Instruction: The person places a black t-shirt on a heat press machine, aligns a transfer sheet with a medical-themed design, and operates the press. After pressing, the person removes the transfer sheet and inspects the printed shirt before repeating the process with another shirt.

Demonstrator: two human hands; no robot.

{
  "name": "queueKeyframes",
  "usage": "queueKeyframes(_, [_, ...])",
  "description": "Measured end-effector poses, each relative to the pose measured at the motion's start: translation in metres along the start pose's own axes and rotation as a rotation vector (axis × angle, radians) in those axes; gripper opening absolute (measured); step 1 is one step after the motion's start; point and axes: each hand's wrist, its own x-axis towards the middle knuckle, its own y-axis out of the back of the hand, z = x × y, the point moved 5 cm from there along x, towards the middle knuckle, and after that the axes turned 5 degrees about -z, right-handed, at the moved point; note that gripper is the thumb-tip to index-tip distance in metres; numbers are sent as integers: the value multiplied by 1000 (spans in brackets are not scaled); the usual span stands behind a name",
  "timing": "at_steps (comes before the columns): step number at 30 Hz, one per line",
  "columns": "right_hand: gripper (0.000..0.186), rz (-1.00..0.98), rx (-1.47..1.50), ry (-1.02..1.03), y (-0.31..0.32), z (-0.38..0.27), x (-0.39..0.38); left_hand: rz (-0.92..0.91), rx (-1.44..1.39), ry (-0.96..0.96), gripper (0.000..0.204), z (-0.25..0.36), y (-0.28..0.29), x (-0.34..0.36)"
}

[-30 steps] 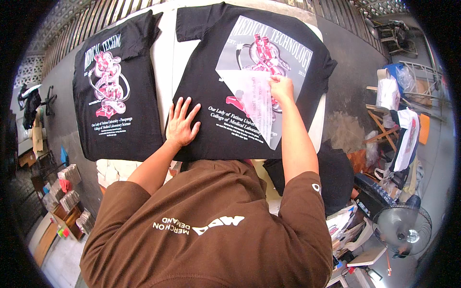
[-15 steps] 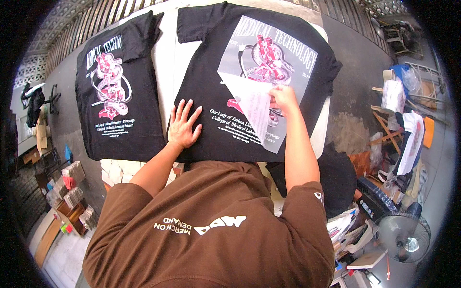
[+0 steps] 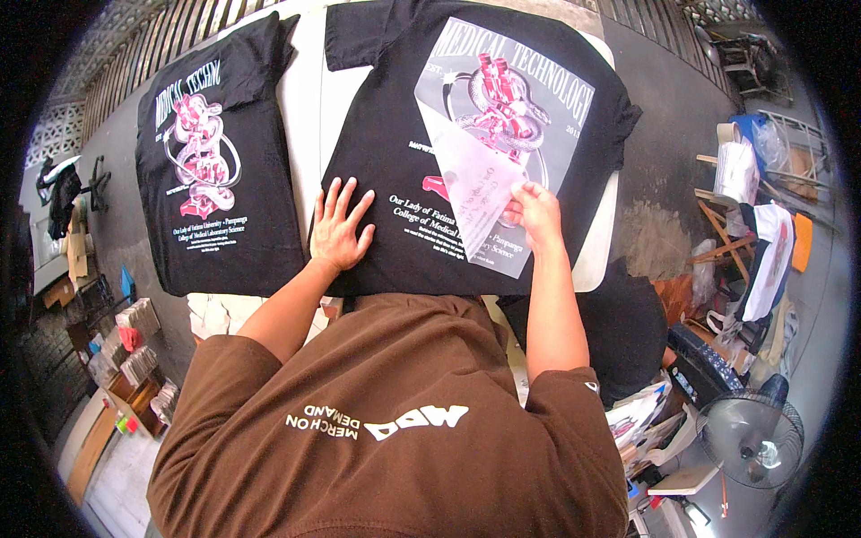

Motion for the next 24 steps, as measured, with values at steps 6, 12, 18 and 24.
queueKeyframes(6, [16,204,-181,145,19,-22,21,-5,-4,5,62,0,-1,-1])
queueKeyframes(12, [20,315,-517,293,37,-60,67,3,-34,-10,62,3,6,1])
queueKeyframes(18, [19,312,-915,461,20,-113,103,-9,-13,11,62,1,3,1])
queueKeyframes(24, [16,311,-1093,545,30,-150,137,-17,-12,12,62,0,4,3])
